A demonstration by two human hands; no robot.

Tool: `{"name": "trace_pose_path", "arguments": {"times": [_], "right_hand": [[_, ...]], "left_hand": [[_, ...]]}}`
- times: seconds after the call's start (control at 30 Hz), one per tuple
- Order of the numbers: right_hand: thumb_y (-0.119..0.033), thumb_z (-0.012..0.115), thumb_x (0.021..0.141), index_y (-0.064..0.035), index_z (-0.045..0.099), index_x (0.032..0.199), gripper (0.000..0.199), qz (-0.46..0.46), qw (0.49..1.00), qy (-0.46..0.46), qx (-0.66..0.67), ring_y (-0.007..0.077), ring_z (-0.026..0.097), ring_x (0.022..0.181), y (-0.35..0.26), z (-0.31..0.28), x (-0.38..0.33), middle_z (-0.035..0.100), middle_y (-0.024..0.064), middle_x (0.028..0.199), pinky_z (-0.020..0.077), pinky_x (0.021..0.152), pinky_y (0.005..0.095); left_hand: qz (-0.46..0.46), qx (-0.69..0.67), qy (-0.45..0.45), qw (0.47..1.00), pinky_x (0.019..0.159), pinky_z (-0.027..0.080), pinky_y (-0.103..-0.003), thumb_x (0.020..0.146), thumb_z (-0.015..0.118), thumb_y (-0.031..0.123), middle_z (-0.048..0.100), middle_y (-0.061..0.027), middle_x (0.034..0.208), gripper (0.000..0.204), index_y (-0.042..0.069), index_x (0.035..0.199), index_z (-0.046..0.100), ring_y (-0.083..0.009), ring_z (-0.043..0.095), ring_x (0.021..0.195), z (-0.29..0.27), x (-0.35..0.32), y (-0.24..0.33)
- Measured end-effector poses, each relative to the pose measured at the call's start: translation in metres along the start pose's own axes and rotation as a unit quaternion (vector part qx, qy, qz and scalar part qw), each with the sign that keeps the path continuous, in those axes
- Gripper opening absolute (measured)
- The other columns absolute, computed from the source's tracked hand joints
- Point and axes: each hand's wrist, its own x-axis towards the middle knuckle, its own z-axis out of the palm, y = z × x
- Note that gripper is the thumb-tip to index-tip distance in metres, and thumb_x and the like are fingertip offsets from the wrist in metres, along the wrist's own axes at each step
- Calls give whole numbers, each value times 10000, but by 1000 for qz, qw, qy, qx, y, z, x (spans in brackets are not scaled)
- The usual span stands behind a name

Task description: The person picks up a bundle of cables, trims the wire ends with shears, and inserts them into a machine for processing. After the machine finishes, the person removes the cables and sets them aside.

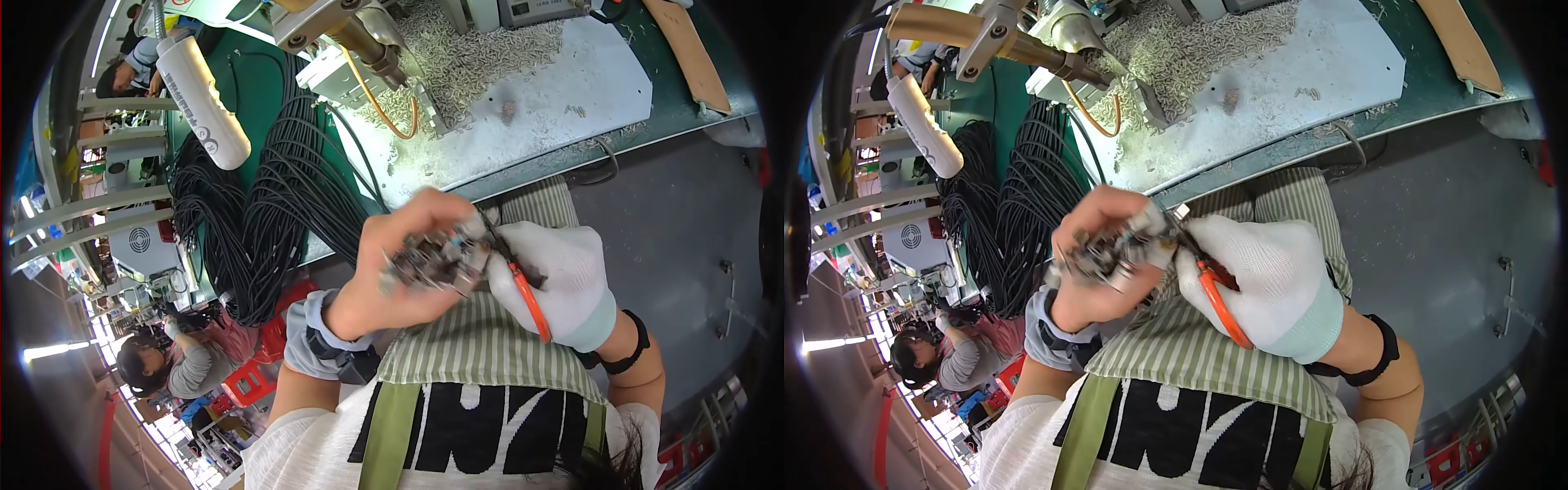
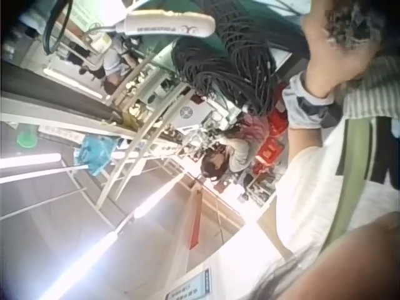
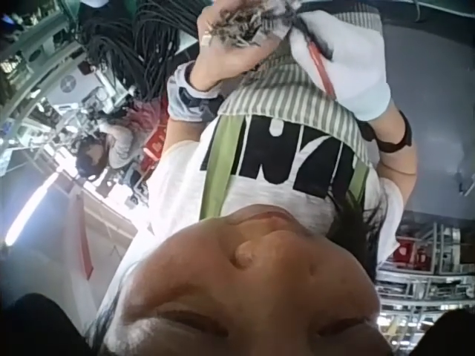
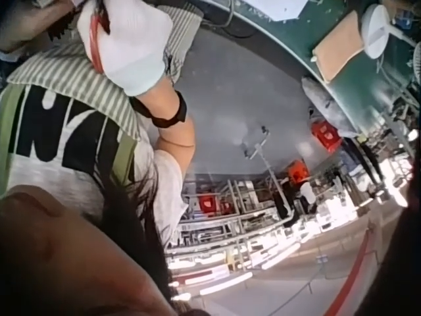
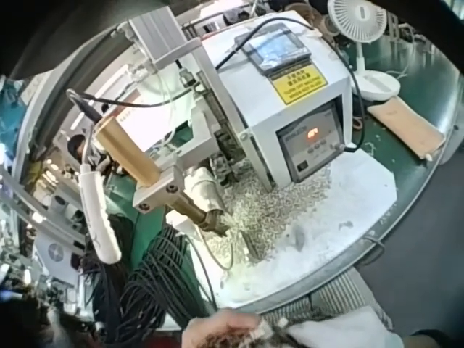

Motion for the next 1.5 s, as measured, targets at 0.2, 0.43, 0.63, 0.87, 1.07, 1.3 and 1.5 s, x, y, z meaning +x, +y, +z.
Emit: {"name": "trace_pose_path", "arguments": {"times": [0.2, 0.43, 0.63, 0.87, 1.07, 1.3, 1.5], "right_hand": [[-111, 653, 761, -50, 580, 797, 101, 37, 993, 11, -110, 261, 566, 503, -2, 4, -1, 556, 99, 609, 441, 464, 338], [-145, 632, 793, -45, 562, 740, 133, 46, 986, -39, -158, 278, 555, 517, 8, 3, 5, 558, 125, 619, 429, 475, 338], [-131, 587, 845, -17, 551, 719, 174, 125, 984, -116, 44, 179, 481, 482, 21, 12, 9, 507, 86, 567, 402, 487, 300], [-150, 563, 874, -9, 542, 721, 209, 182, 980, -23, 82, 120, 490, 441, 34, 3, 56, 527, 42, 550, 406, 440, 276], [-155, 555, 876, 4, 528, 731, 217, 185, 968, -79, 151, 113, 494, 383, 52, 2, 115, 520, 48, 529, 394, 377, 255], [-189, 582, 842, 29, 526, 715, 258, 228, 943, -130, 203, 113, 509, 406, 65, 4, 138, 526, 61, 522, 403, 389, 259], [-184, 585, 821, 41, 526, 687, 269, 127, 971, -133, 153, 117, 517, 410, 75, 9, 143, 529, 73, 514, 404, 392, 260]], "left_hand": [[-161, -108, 91, 977, 654, 460, -205, 746, 655, -26, 634, -3, 814, 223, -10, 954, 573, -59, 576, 713, 12, 1, -9], [-231, -173, 54, 956, 547, 408, -215, 774, 637, -13, 582, -4, 728, 177, -9, 937, 567, -66, 510, 604, 6, 8, -29], [-328, -403, 29, 854, 497, 341, -244, 815, 613, 21, 514, -6, 692, 149, 6, 955, 565, -80, 411, 532, -5, 1, -50], [-266, -470, 154, 827, 571, 369, -254, 862, 586, 75, 502, -1, 743, 139, 7, 978, 551, -83, 412, 583, -42, 23, -69], [-237, -468, 95, 846, 597, 381, -257, 868, 573, 87, 490, 0, 709, 102, 12, 932, 545, -88, 416, 578, -40, 52, -97], [-242, -393, 122, 879, 540, 392, -261, 791, 595, 8, 492, -11, 649, 91, 39, 842, 525, -103, 457, 577, -48, 73, -85], [-220, -177, 163, 945, 527, 402, -255, 748, 643, 44, 529, 7, 676, 119, 43, 836, 563, -84, 487, 601, -46, 69, -78]]}}
